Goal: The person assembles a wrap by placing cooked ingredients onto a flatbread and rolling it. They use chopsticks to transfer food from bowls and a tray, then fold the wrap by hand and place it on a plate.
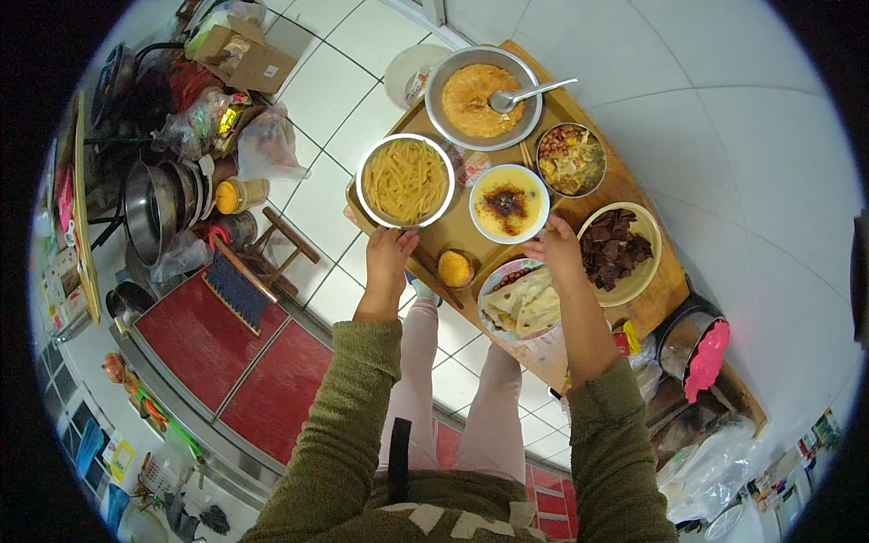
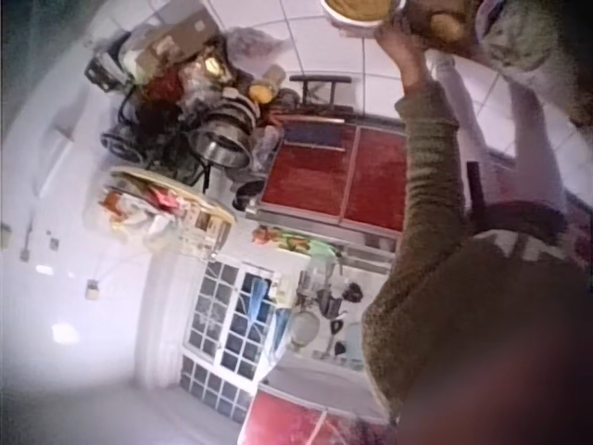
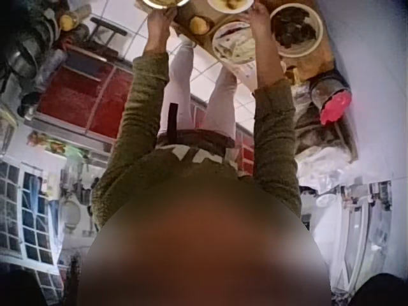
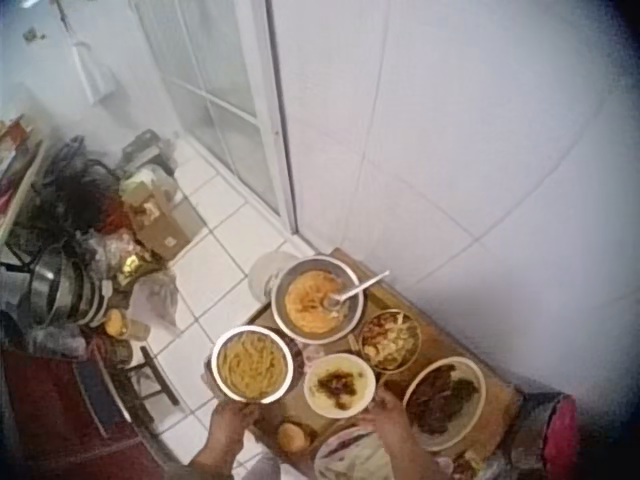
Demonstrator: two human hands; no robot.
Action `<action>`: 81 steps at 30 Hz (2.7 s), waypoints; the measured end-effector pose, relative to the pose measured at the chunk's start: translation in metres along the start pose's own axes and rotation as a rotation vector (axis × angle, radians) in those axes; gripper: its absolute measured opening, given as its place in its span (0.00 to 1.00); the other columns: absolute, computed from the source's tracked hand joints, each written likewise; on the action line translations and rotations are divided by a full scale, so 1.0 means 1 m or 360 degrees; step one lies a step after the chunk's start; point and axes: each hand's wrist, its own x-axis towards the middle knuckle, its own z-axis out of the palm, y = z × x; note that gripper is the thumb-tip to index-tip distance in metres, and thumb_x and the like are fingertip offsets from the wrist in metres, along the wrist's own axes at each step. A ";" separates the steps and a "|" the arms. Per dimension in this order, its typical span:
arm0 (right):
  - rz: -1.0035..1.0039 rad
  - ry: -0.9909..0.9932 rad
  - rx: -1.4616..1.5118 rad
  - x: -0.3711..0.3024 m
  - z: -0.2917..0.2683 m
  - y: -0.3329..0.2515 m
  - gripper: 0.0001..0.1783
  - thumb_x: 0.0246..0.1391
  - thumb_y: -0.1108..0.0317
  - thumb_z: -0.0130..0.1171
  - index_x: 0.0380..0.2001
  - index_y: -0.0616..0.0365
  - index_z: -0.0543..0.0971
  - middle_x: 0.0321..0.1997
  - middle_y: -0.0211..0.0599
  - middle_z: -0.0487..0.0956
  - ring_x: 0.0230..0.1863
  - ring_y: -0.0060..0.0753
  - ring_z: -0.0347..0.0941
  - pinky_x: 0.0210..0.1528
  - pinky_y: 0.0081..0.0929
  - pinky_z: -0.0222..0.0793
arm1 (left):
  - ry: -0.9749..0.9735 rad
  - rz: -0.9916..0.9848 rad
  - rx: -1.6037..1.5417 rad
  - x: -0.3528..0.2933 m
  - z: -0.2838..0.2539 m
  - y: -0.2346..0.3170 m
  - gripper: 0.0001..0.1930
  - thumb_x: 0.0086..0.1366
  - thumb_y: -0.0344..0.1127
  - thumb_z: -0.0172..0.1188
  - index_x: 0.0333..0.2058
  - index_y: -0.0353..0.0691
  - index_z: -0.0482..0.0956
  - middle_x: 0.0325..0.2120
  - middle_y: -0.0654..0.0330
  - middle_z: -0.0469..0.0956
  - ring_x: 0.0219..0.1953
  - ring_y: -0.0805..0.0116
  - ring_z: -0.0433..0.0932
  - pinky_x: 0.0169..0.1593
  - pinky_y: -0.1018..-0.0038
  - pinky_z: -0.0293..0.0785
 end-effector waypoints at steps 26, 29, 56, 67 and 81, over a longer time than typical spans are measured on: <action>-0.0500 -0.0026 0.0185 -0.082 0.005 0.099 0.17 0.64 0.80 0.45 0.55 0.59 0.68 0.42 0.36 0.77 0.37 0.26 0.78 0.41 0.24 0.75 | -0.0836 0.1227 0.3058 -0.036 0.017 -0.054 0.43 0.44 0.46 0.76 0.59 0.44 0.67 0.54 0.50 0.66 0.59 0.49 0.65 0.62 0.55 0.60; -0.0594 -0.0014 0.0145 -0.084 -0.001 0.100 0.16 0.64 0.80 0.45 0.53 0.59 0.70 0.43 0.34 0.77 0.37 0.25 0.78 0.40 0.23 0.74 | -0.0858 0.1207 0.3172 -0.033 0.023 -0.055 0.40 0.44 0.45 0.75 0.57 0.47 0.69 0.52 0.51 0.66 0.59 0.50 0.65 0.61 0.55 0.61; 0.0022 -0.0138 0.0659 -0.060 -0.111 0.236 0.19 0.61 0.75 0.55 0.56 0.58 0.71 0.49 0.31 0.79 0.45 0.26 0.77 0.49 0.28 0.76 | -0.1132 0.1258 0.2656 -0.021 0.030 -0.050 0.30 0.44 0.32 0.73 0.48 0.43 0.74 0.48 0.51 0.68 0.54 0.46 0.68 0.54 0.57 0.74; -0.0126 0.0335 -0.1061 -0.095 -0.112 0.184 0.18 0.61 0.74 0.54 0.55 0.61 0.73 0.43 0.43 0.82 0.45 0.31 0.79 0.48 0.31 0.75 | -0.0814 0.1307 0.3373 -0.032 0.039 -0.062 0.32 0.44 0.42 0.74 0.48 0.42 0.71 0.48 0.52 0.67 0.53 0.52 0.69 0.48 0.58 0.76; -0.0326 0.0152 0.0270 0.042 -0.041 -0.040 0.33 0.67 0.68 0.48 0.70 0.62 0.51 0.48 0.54 0.78 0.39 0.41 0.82 0.33 0.32 0.81 | -0.0917 0.1386 0.2470 -0.028 0.034 -0.049 0.26 0.61 0.42 0.63 0.54 0.35 0.72 0.46 0.47 0.75 0.51 0.44 0.74 0.54 0.56 0.72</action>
